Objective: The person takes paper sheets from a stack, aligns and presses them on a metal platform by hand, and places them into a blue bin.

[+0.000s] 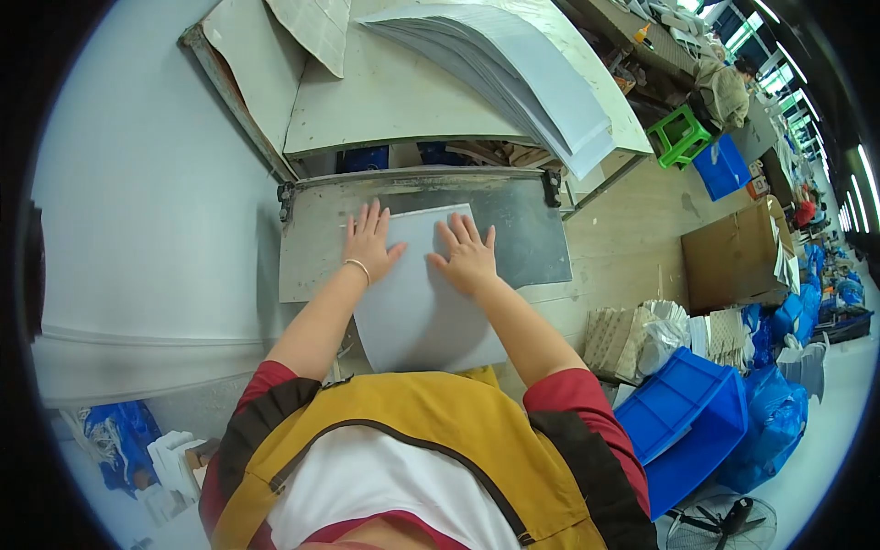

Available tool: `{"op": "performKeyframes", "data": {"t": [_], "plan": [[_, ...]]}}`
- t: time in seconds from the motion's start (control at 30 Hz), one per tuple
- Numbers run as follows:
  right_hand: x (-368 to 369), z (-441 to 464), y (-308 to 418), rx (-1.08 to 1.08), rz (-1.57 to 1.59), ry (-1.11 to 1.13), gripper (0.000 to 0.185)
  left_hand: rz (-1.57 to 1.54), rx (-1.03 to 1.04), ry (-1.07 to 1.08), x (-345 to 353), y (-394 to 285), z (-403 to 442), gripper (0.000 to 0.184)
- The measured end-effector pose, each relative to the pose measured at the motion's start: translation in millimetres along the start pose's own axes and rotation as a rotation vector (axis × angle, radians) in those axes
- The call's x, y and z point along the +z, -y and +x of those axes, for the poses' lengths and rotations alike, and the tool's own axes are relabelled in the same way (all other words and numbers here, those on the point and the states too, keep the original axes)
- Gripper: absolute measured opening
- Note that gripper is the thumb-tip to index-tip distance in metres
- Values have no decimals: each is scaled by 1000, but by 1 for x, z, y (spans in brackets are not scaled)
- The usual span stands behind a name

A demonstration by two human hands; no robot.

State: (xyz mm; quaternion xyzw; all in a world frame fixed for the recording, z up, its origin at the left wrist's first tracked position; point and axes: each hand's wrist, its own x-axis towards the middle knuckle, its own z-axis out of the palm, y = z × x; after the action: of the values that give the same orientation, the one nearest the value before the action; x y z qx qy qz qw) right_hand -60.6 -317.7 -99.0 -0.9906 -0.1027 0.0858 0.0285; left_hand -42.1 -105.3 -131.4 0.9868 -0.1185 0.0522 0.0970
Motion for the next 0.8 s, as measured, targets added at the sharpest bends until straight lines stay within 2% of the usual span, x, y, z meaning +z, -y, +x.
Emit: {"op": "performKeyframes", "data": {"t": [0.07, 0.13, 0.27, 0.3, 0.37, 0.47, 0.57, 0.63, 0.7, 0.73, 0.8], "plan": [[-3, 16, 12, -5, -21, 40, 66, -27, -28, 101, 2, -1, 1, 76], [12, 31, 33, -53, 76, -116, 68, -53, -42, 189, 15, -4, -4, 77], [28, 46, 40, -230, 150, -69, 69, 19, 6, 173, 26, 18, -3, 83], [31, 44, 31, -221, 170, -53, 69, 11, -41, 187, 16, 19, -11, 85], [29, 40, -13, 26, 112, -214, 69, -13, -140, 181, -1, 20, -16, 89], [26, 32, -51, 88, 85, -213, 67, 11, -204, 149, 4, 17, -22, 93], [17, 3, -51, 172, 112, -141, 66, 35, -255, 127, 3, 12, -20, 94], [41, -35, -54, 124, 263, -318, 67, 42, -311, 132, 3, 9, -18, 94], [54, -75, -42, 181, 469, -570, 67, 21, -319, 124, 2, 6, -17, 94], [62, -92, -38, 179, 461, -567, 67, 10, -328, 121, 1, 6, -18, 94], [80, -112, -32, 427, 1008, -626, 64, 4, -333, 121, 0, 6, -19, 94]]}}
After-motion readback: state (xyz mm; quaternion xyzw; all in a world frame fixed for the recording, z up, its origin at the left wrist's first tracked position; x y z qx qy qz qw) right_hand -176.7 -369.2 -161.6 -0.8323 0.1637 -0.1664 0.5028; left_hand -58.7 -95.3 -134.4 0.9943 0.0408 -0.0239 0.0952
